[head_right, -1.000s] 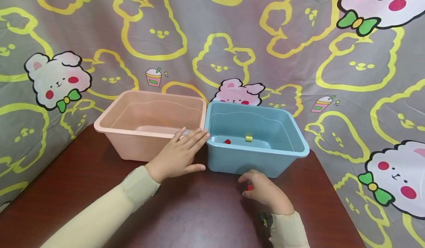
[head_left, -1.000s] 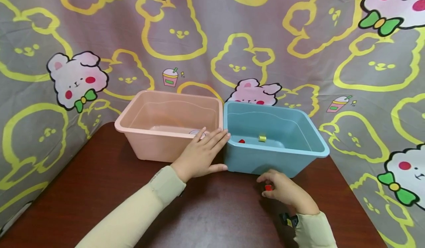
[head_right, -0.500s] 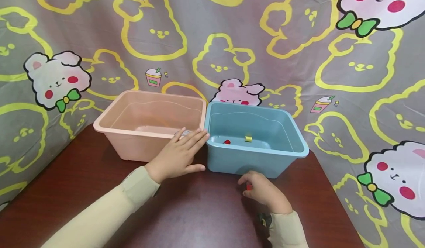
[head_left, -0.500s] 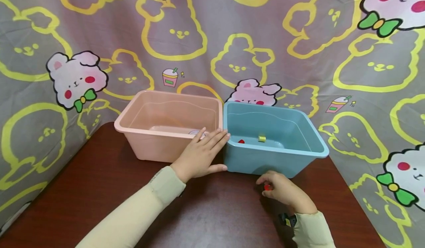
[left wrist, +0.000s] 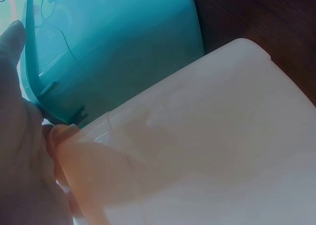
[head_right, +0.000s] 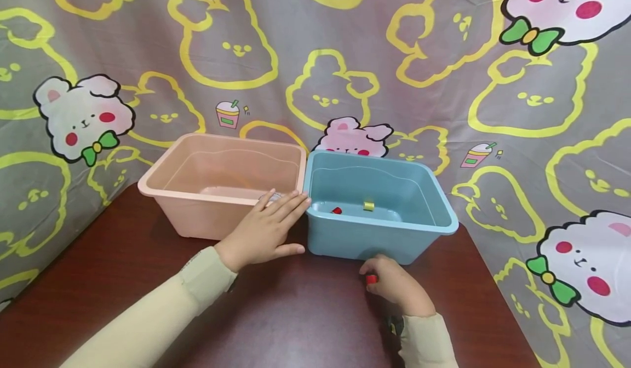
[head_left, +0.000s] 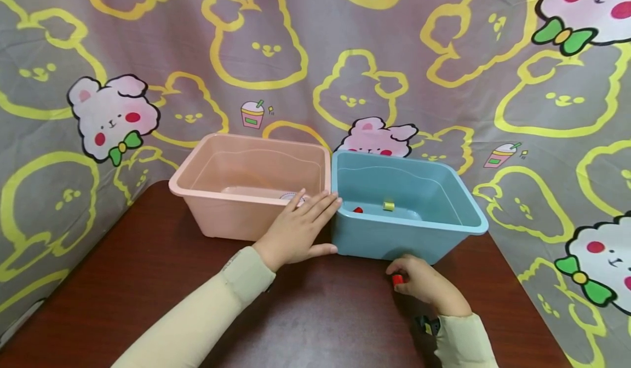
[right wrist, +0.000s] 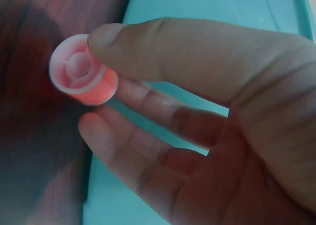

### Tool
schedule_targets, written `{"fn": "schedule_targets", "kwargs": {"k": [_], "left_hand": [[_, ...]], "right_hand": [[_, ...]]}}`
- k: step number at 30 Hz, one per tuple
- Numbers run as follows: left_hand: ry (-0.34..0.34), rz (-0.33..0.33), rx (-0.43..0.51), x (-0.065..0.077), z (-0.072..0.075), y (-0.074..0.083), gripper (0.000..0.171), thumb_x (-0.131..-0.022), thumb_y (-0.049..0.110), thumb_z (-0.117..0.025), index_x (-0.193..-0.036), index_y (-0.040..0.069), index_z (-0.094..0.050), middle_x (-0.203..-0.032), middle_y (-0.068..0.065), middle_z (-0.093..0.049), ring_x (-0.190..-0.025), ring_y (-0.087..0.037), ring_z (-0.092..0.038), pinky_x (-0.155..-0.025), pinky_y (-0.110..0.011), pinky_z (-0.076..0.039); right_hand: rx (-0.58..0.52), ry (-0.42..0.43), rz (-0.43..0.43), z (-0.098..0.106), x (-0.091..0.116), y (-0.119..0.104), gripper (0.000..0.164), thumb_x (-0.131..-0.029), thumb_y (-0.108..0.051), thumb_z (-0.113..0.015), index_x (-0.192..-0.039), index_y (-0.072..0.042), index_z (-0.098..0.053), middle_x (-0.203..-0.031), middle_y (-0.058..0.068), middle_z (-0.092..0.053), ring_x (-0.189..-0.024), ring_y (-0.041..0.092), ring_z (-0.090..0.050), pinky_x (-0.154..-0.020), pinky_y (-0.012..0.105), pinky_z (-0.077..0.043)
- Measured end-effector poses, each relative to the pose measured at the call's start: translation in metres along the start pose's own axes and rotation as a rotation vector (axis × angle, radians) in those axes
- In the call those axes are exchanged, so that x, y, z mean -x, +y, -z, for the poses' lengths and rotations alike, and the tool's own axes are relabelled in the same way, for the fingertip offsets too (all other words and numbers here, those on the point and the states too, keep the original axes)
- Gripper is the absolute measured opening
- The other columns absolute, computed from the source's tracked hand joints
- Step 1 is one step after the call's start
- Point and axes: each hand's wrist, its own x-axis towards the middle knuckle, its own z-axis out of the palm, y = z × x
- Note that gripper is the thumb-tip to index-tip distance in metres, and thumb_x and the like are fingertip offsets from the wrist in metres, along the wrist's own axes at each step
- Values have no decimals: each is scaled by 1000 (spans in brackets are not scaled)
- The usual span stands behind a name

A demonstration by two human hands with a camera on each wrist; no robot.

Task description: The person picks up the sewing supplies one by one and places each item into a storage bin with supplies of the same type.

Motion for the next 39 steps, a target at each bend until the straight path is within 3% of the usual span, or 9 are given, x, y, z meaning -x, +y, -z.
{"fn": "schedule_targets", "kwargs": {"k": [8, 20, 39], "left_hand": [[-8, 7, 11, 0, 2, 0, 93, -96, 69, -50, -163, 12, -22, -168, -5, -21, -155, -23, -19, -125, -51, -7], [4, 4, 11, 1, 2, 0, 92, -95, 68, -51, -162, 12, -23, -168, -5, -23, -154, -24, -21, -125, -51, -9], [11, 8, 33, 0, 1, 0, 92, -95, 65, -56, -162, 11, -24, -168, -6, -23, -154, -24, -20, -125, -51, -9]], "right_hand": [[-49, -32, -42, 0, 0, 2, 26, -74, 6, -80, -99, -1, -74, -90, 2, -64, -80, 18, -57, -67, 30, -51], [-64, -49, -58, 0, -1, 3, 24, -77, 2, -82, -99, -2, -74, -89, -1, -65, -81, 16, -60, -68, 30, -53], [-102, -15, 34, 0, -3, -2, 21, -80, -2, -83, -99, 1, -74, -91, 0, -68, -80, 14, -66, -71, 30, -57]]}}
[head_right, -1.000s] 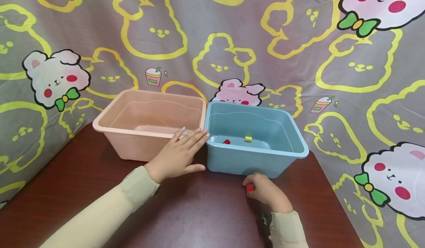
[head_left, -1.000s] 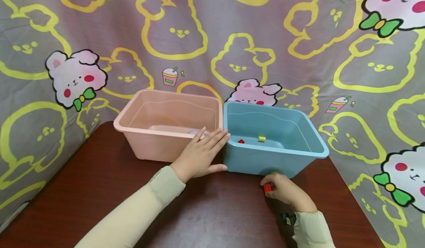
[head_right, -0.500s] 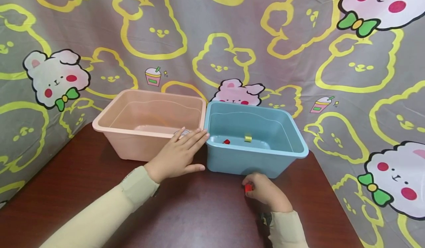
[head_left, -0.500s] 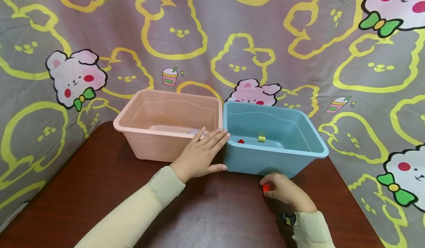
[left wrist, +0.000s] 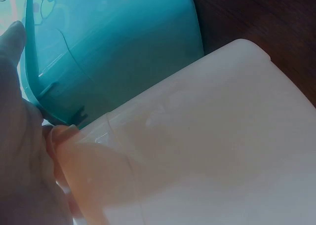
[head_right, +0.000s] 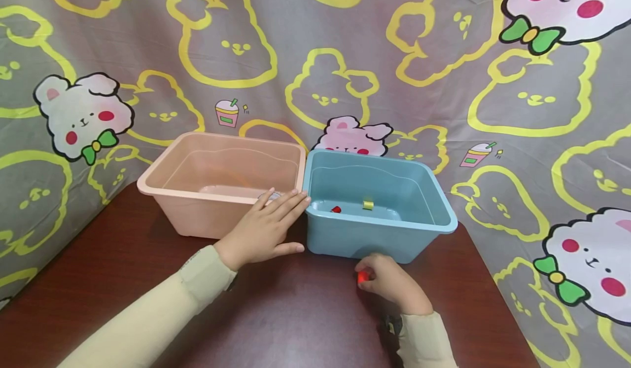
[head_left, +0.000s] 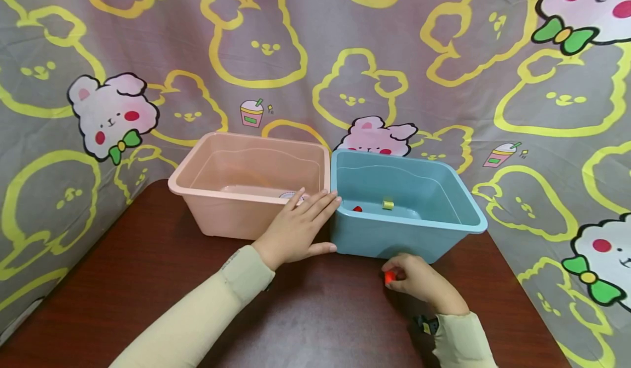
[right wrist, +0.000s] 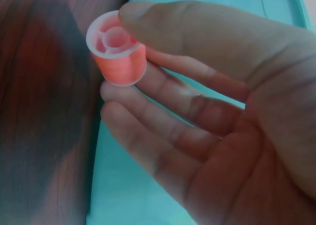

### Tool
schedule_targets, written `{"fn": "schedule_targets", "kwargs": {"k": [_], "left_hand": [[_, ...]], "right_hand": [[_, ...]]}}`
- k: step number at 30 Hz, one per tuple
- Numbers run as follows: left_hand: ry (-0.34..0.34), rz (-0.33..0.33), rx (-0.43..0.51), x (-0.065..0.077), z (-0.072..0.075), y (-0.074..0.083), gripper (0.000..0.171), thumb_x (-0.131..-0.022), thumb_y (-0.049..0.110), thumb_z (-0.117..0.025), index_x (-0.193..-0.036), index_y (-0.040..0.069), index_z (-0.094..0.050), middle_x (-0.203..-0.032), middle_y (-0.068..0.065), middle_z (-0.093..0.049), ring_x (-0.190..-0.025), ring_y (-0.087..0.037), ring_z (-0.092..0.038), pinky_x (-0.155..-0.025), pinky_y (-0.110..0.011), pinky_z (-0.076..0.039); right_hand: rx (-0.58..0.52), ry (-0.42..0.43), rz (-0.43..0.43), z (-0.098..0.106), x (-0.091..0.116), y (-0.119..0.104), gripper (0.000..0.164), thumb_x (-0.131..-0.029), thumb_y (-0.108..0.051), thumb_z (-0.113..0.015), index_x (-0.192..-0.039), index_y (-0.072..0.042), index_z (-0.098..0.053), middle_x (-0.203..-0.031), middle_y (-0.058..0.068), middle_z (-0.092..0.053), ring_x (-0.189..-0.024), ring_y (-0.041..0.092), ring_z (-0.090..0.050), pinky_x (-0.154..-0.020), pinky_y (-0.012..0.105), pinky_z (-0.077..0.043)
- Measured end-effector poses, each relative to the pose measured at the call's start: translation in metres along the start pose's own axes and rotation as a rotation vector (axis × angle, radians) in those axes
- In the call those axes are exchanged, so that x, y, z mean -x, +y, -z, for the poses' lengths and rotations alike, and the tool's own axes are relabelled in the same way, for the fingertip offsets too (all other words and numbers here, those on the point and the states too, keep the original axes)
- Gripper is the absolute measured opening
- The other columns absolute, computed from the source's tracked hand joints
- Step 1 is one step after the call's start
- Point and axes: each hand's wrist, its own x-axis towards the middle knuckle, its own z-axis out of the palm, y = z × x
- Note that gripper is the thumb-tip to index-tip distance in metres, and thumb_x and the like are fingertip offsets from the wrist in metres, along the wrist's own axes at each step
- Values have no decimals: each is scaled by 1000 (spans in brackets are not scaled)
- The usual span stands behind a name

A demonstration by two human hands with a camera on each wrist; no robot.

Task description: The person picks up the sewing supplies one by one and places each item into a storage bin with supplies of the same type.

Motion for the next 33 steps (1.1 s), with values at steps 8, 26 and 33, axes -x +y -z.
{"fn": "schedule_targets", "kwargs": {"k": [8, 26, 33], "left_hand": [[3, -2, -2, 0, 1, 1, 92, -95, 65, -55, -162, 11, -24, -168, -6, -23, -154, -24, -21, -125, -51, -10], [16, 1, 25, 0, -2, 0, 92, -94, 62, -61, -162, 10, -25, -168, -6, -23, -154, -25, -21, -125, -52, -10], [9, 0, 6, 0, -1, 0, 92, -94, 65, -56, -162, 11, -24, -168, -6, -23, -154, -25, -21, -124, -53, -12]], "right_hand": [[25, 38, 22, 2, -1, -3, 22, -81, -6, -83, -100, 0, -74, -91, -2, -67, -81, 15, -66, -73, 32, -58], [16, 113, 75, 7, 3, -20, 25, -84, -14, -83, -106, -3, -76, -98, -3, -69, -87, 14, -65, -76, 33, -59], [-23, 145, 77, 7, 5, -22, 28, -85, -19, -84, -109, -8, -76, -101, -6, -71, -91, 11, -65, -79, 33, -59]]}}
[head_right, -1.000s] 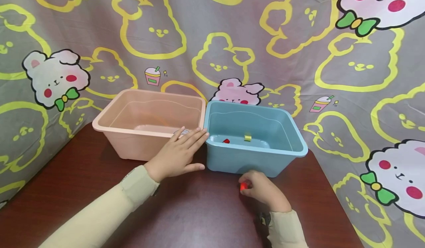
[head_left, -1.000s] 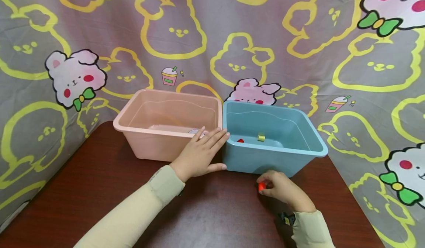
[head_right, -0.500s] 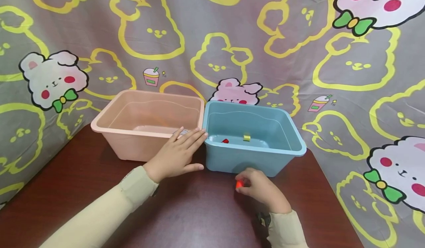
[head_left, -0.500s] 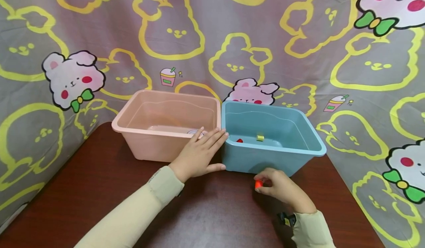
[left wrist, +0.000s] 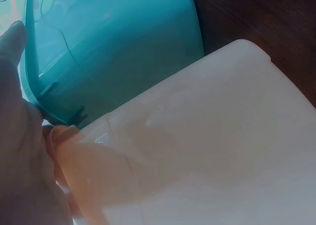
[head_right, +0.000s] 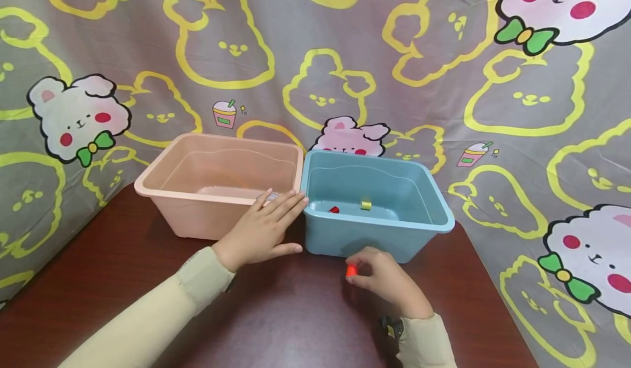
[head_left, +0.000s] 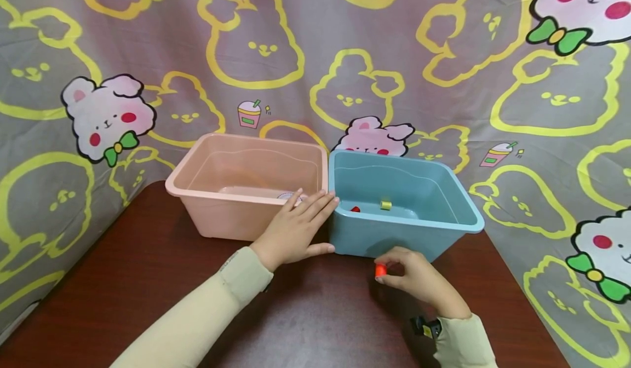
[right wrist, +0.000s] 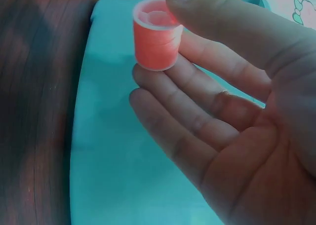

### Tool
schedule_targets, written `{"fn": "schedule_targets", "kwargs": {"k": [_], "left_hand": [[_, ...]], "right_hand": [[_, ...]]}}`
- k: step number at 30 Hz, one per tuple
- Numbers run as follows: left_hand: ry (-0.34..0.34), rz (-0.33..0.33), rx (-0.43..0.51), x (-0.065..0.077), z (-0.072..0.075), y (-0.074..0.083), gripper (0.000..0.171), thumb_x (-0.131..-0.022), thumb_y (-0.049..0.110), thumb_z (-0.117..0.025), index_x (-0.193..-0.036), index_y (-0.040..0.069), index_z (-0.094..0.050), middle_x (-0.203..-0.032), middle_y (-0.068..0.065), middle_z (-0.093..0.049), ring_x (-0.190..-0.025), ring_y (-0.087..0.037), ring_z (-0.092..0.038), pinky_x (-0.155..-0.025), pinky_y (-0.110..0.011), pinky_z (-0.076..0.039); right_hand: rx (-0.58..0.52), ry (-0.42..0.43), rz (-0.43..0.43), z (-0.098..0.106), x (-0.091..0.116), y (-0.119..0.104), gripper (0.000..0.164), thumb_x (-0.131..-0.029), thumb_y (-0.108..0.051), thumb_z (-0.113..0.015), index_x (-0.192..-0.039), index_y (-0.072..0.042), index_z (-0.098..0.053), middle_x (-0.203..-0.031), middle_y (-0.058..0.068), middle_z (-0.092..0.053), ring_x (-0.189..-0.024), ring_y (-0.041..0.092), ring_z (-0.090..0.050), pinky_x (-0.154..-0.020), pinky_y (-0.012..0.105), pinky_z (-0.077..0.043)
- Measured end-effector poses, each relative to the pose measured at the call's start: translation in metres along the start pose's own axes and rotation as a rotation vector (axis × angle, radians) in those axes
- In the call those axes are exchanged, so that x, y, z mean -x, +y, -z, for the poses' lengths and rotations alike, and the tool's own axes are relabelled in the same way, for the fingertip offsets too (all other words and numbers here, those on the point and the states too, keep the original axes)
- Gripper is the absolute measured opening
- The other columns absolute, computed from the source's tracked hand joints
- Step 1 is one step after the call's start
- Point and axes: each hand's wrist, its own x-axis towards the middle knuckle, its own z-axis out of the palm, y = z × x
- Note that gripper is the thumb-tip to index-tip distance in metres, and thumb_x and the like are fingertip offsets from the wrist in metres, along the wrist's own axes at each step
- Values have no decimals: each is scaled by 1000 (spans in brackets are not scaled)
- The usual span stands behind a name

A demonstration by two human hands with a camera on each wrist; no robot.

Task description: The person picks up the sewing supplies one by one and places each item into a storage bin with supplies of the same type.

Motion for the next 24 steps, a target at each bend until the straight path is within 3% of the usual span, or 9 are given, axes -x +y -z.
{"fn": "schedule_targets", "kwargs": {"k": [12, 24], "left_hand": [[2, -5, -1, 0, 1, 0, 93, -94, 65, -57, -162, 11, -24, -168, -6, -23, -154, -25, -21, -125, -52, -11], [-1, 1, -6, 0, 0, 0, 93, -94, 66, -57, -162, 11, -24, -168, -6, -23, -154, -25, -21, -125, -51, -9]], "right_hand": [[-95, 66, 12, 1, 2, -2, 28, -85, -22, -85, -111, -14, -77, -103, -7, -71, -94, 10, -67, -84, 40, -59], [-267, 173, 7, 1, 1, -11, 31, -82, -15, -86, -111, -8, -77, -104, 1, -71, -93, 15, -68, -82, 42, -61]]}}
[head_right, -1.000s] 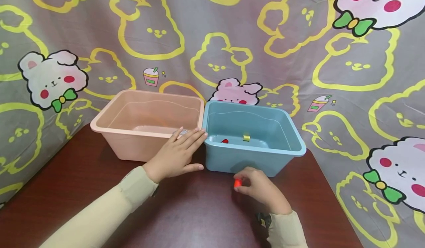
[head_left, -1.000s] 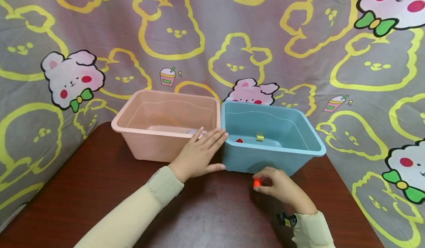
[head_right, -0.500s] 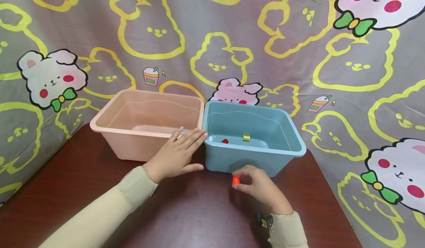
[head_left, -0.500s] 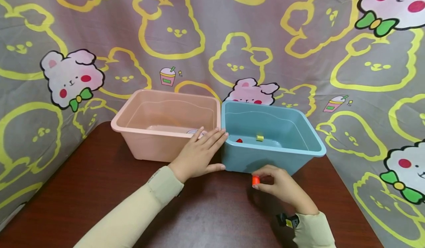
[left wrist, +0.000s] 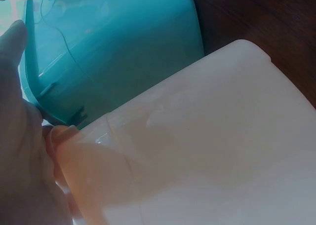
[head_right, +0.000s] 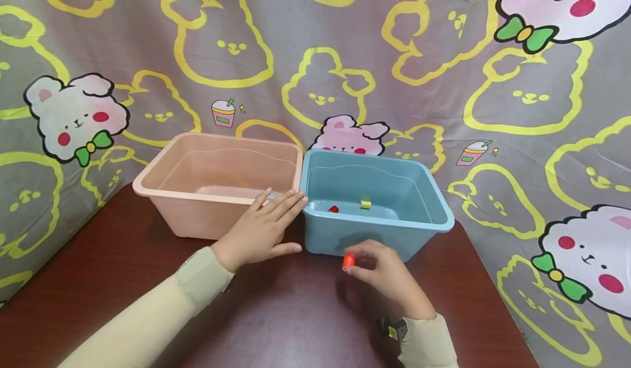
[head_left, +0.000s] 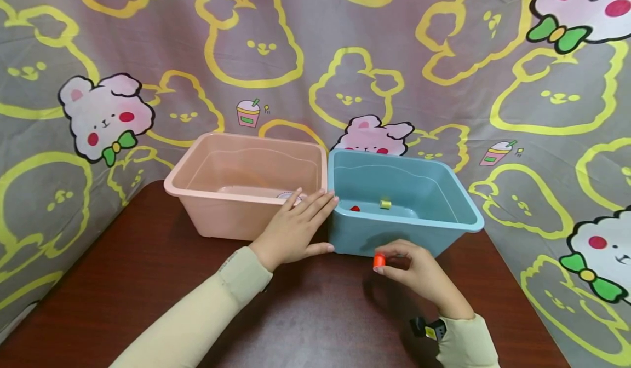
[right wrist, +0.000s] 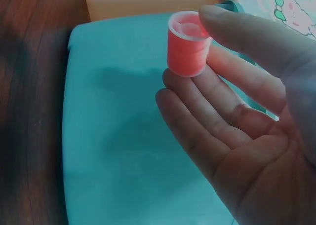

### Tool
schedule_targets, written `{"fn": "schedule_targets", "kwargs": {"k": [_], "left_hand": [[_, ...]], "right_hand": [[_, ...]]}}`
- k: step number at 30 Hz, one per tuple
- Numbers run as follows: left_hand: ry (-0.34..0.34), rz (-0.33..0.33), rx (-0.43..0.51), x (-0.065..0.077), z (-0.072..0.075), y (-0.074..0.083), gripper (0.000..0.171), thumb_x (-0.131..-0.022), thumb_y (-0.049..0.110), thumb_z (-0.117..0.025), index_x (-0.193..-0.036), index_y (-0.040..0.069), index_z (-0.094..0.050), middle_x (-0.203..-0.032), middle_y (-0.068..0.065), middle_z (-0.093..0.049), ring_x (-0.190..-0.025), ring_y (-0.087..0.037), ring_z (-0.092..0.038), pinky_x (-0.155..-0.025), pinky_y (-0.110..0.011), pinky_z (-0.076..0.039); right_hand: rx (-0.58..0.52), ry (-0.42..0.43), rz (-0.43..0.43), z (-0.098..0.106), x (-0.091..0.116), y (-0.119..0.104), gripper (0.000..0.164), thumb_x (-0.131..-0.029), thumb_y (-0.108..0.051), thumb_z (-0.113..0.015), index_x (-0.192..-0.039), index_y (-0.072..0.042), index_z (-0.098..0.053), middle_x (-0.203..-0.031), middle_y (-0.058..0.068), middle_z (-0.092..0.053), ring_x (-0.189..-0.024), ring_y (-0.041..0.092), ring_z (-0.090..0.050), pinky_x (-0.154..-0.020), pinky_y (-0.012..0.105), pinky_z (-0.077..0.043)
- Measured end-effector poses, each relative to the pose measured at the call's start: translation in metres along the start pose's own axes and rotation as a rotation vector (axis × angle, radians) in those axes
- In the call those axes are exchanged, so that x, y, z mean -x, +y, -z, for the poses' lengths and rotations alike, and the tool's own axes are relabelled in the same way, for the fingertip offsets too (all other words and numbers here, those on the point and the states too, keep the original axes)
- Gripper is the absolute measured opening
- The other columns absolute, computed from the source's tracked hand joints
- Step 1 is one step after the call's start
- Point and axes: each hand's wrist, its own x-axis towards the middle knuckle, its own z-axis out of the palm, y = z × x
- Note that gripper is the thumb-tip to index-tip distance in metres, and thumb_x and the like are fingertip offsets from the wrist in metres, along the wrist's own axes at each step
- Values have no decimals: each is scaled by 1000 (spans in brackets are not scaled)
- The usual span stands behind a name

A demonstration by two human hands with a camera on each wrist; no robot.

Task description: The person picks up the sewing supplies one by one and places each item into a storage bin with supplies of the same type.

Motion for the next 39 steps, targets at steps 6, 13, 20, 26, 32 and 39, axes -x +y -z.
{"fn": "schedule_targets", "kwargs": {"k": [6, 13, 20, 26, 32, 39], "left_hand": [[9, -1, 5, 0, 1, 0, 94, -93, 64, -60, -162, 11, -25, -168, -6, -24, -154, -25, -22, -125, -52, -9], [3, -1, -5, -1, 2, 0, 93, -94, 65, -57, -162, 11, -24, -168, -6, -23, -154, -25, -21, -125, -52, -9], [18, -10, 25, -2, 4, 1, 93, -92, 62, -62, -161, 9, -28, -166, -8, -26, -153, -27, -24, -124, -53, -10], [-3, 2, 3, -2, 4, 1, 93, -94, 65, -57, -162, 11, -25, -167, -7, -24, -154, -25, -21, -125, -52, -8], [1, -1, 4, -2, 4, 2, 94, -93, 66, -57, -161, 10, -26, -167, -8, -25, -154, -26, -22, -125, -53, -10], [5, -3, 8, 0, 3, 3, 94, -93, 65, -60, -161, 9, -27, -166, -9, -27, -153, -28, -23, -124, -54, -13]], "right_hand": [[-25, 36, 17, 0, 0, -2, 35, -81, -12, -86, -114, -6, -76, -106, 4, -71, -96, 15, -68, -84, 40, -60], [-65, 70, -16, 0, -2, -5, 37, -80, -10, -86, -114, 0, -74, -108, 6, -72, -97, 17, -70, -85, 33, -60], [-92, 99, -29, 0, -2, -11, 38, -80, -9, -86, -114, 2, -74, -110, 8, -73, -97, 20, -72, -85, 31, -59], [-77, 109, -13, 0, -2, -16, 37, -81, -10, -86, -114, 0, -74, -109, 6, -73, -98, 17, -71, -86, 30, -59], [-106, 128, -18, 0, 0, -21, 37, -80, -7, -86, -114, -1, -74, -108, 5, -73, -97, 15, -71, -85, 27, -59], [-153, 139, -12, 0, 2, -26, 39, -81, -7, -86, -117, -1, -72, -109, 4, -73, -99, 16, -71, -87, 29, -58]]}}
